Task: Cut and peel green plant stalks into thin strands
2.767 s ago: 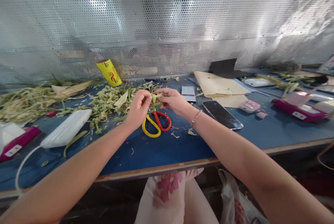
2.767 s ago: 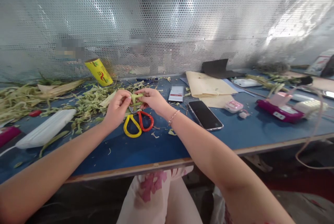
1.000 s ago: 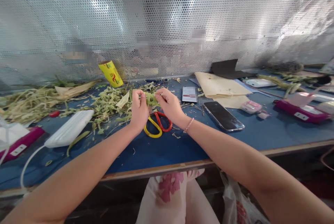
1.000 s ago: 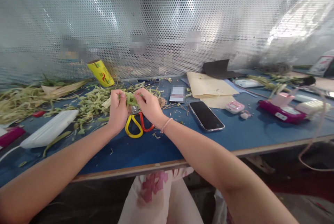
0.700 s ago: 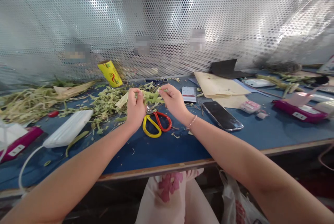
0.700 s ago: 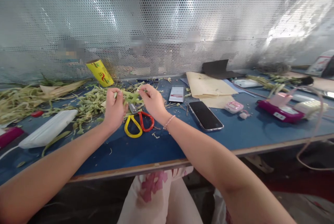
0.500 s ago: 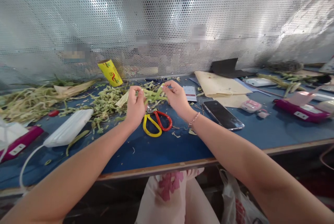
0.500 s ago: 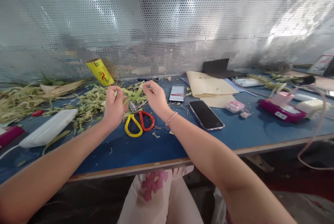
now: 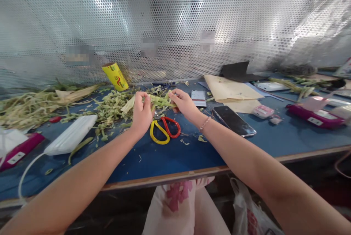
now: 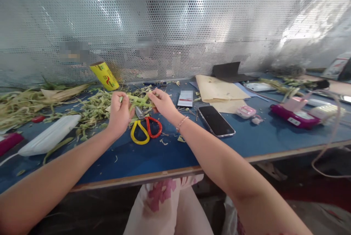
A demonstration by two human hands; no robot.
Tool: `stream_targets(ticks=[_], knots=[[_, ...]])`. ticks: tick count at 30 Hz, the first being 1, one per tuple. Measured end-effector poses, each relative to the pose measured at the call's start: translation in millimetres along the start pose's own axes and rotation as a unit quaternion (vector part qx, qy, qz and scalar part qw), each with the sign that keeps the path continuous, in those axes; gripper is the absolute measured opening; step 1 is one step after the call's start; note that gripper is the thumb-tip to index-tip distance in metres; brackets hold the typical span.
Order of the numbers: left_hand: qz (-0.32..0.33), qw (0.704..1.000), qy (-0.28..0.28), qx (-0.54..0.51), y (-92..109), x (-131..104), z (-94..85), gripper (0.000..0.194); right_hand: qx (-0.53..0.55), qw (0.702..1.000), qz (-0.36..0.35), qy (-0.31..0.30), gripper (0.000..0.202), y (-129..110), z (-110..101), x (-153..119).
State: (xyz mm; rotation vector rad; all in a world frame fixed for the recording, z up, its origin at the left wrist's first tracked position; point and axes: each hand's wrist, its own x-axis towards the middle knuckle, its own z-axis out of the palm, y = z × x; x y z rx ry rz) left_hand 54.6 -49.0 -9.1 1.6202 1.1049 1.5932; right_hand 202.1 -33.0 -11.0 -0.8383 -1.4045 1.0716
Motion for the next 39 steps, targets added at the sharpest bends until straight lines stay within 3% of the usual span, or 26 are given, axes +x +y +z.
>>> stream_targets(ticks=[6,12,18,23,27,32,39], knots=[[0.055,0.997,0.012,0.056,-3.9,-1.0,-3.1,0.024,0.046,0.997,0.036,-0.040,0.039,-3.9,2.8,-5.0],[0.097,0.989,0.004,0.112,-3.3,-3.5,-3.1,0.022,-0.084,0.993,-0.078,-0.043,0.034,-3.9,6.9,-6.2],[0.017,0.997,-0.076,-0.005,-0.1,-8.3,0.4,0.025,-0.251,0.952,-0.173,0.027,0.028,-2.8,8.6,-12.6],[-0.082,0.983,-0.113,-0.121,1.3,-6.9,6.3,0.023,-0.286,0.936,-0.201,0.037,0.026,-5.6,7.6,-14.9],[-0.147,0.972,-0.108,-0.148,3.7,-7.2,10.6,0.022,-0.309,0.928,-0.201,0.052,0.025,-4.8,6.8,-14.4],[-0.129,0.986,-0.077,-0.076,12.4,-12.4,11.3,0.020,-0.339,0.920,-0.189,0.052,0.023,-5.3,9.6,-17.0],[-0.014,0.992,-0.024,0.122,15.8,-16.3,9.9,0.021,-0.331,0.922,-0.195,0.047,0.018,-4.9,18.3,-21.6]])
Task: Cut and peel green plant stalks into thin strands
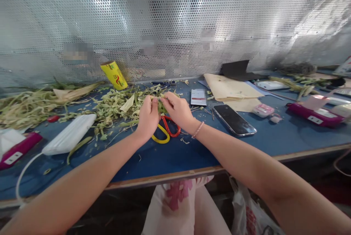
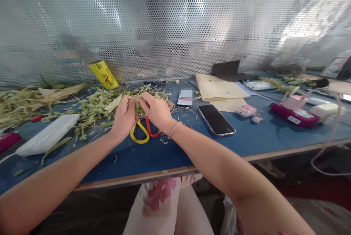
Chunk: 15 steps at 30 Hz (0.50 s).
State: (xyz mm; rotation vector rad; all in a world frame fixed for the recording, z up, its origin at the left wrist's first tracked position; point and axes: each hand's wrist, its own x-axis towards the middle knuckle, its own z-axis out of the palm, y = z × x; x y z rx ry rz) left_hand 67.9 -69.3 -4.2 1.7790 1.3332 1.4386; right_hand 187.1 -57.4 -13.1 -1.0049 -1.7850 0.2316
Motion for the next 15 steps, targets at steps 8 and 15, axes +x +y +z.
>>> stream_targets(ticks=[8,15], knots=[[0.070,0.997,0.017,-0.001,-6.6,4.1,-2.4,0.014,0.155,0.984,0.062,0.057,0.025,2.2,3.6,6.8],[0.043,0.997,-0.011,-0.061,-3.2,1.8,-0.7,0.016,0.197,0.972,0.100,0.083,0.028,14.7,-1.6,17.2]])
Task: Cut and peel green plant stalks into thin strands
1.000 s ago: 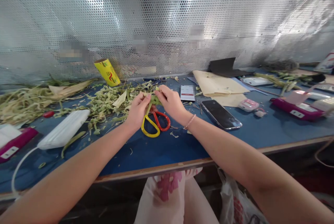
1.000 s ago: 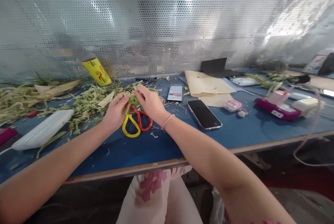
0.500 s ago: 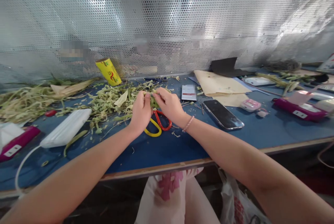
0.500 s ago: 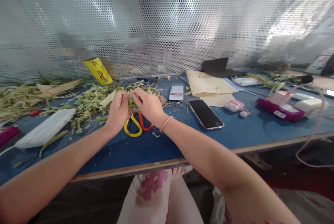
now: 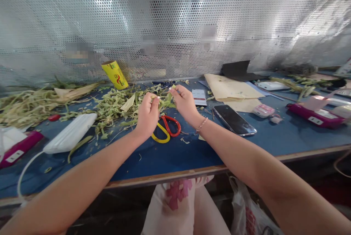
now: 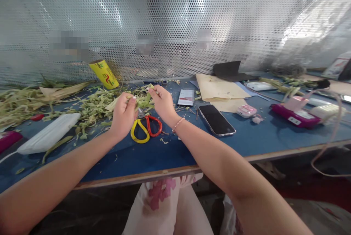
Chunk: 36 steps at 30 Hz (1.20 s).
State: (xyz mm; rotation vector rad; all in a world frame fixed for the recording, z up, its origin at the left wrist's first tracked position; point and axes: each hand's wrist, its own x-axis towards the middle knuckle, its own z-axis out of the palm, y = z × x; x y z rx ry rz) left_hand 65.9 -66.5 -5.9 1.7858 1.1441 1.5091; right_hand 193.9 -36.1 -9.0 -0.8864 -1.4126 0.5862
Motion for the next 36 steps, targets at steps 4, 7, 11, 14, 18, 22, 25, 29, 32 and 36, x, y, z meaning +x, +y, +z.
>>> stream_targets(ticks=[4,7,11,14,18,22,25,29,32,36], knots=[[-0.044,0.997,0.002,-0.065,-2.4,6.0,1.6,0.020,-0.004,1.000,0.013,-0.011,0.027,5.5,-3.3,6.1],[-0.058,0.990,0.033,-0.125,-9.9,13.0,1.2,0.023,0.003,1.000,0.020,-0.019,0.026,6.6,-3.6,7.3],[-0.054,0.986,0.049,-0.147,-18.3,16.5,-0.2,0.024,0.019,0.999,0.022,-0.020,0.026,5.4,-3.0,4.5],[-0.042,0.990,0.060,-0.123,-20.5,14.9,-0.5,0.025,0.033,0.999,0.019,-0.022,0.028,1.7,-2.9,0.4],[-0.018,0.995,0.061,-0.074,-19.7,12.7,-2.8,0.030,0.067,0.995,0.038,-0.062,0.032,-2.5,-1.7,-4.1],[0.037,0.996,0.079,0.004,-16.6,10.6,-8.6,0.032,0.096,0.983,0.054,-0.144,0.036,1.8,-0.1,-4.5],[0.051,0.995,0.074,0.037,-14.7,8.1,-11.1,0.030,0.044,0.986,0.014,-0.160,0.031,6.4,-0.4,-4.2],[0.029,0.999,0.031,-0.002,-9.4,4.4,-7.5,0.021,-0.047,0.988,-0.025,-0.143,0.022,6.3,-1.0,-5.9],[-0.034,0.995,-0.014,-0.090,-1.5,2.6,-2.1,0.018,-0.074,0.988,-0.038,-0.127,0.020,3.6,-0.5,-7.8],[-0.194,0.955,-0.018,-0.221,7.3,3.3,2.9,0.014,-0.091,0.991,-0.034,-0.092,0.022,1.2,-0.2,-9.6]])
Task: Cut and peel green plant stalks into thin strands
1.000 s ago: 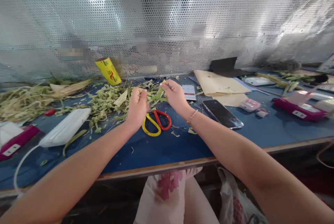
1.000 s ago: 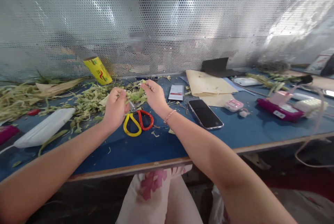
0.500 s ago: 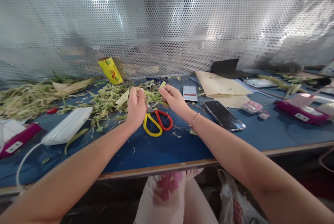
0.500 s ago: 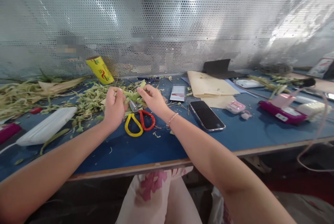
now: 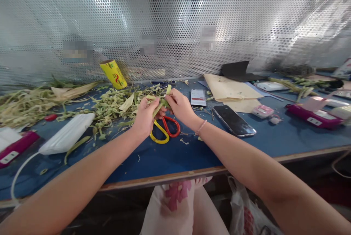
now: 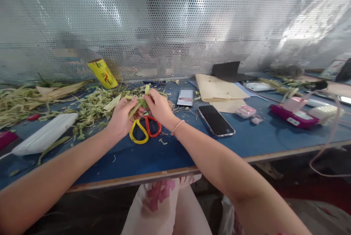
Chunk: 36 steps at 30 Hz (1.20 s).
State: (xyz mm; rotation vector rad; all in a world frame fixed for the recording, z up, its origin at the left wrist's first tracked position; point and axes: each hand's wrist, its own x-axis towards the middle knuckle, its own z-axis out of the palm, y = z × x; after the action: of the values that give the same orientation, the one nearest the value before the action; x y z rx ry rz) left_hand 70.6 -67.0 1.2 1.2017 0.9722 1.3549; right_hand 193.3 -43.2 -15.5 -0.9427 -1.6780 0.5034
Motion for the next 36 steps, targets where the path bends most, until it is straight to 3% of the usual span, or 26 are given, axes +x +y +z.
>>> stream_targets(ticks=[3,5,13,17,25,32,36], knots=[[-0.087,0.995,-0.001,-0.056,1.3,2.2,1.6,0.019,-0.031,0.999,-0.024,0.029,0.025,0.4,-0.2,-0.3],[-0.111,0.992,-0.013,-0.061,0.6,4.2,1.2,0.019,-0.046,0.998,-0.044,0.029,0.024,1.8,-0.4,-0.3],[-0.093,0.994,0.006,-0.059,-2.2,4.3,1.8,0.019,-0.097,0.992,-0.072,-0.025,0.015,-1.0,1.2,-5.6],[-0.070,0.997,0.004,-0.038,-4.3,3.1,2.3,0.019,-0.096,0.992,-0.063,-0.045,0.013,-5.1,6.0,-6.9],[0.048,0.999,0.008,-0.003,-12.3,9.0,-0.2,0.026,0.061,0.998,0.005,0.013,0.020,-11.1,6.8,2.1],[0.086,0.992,0.012,0.086,-11.8,10.5,-2.4,0.027,0.171,0.979,0.090,0.059,0.019,-1.3,11.1,7.9],[0.150,0.976,0.015,0.155,-13.3,9.8,-4.2,0.023,0.213,0.966,0.129,0.073,0.023,4.3,12.2,10.3]])
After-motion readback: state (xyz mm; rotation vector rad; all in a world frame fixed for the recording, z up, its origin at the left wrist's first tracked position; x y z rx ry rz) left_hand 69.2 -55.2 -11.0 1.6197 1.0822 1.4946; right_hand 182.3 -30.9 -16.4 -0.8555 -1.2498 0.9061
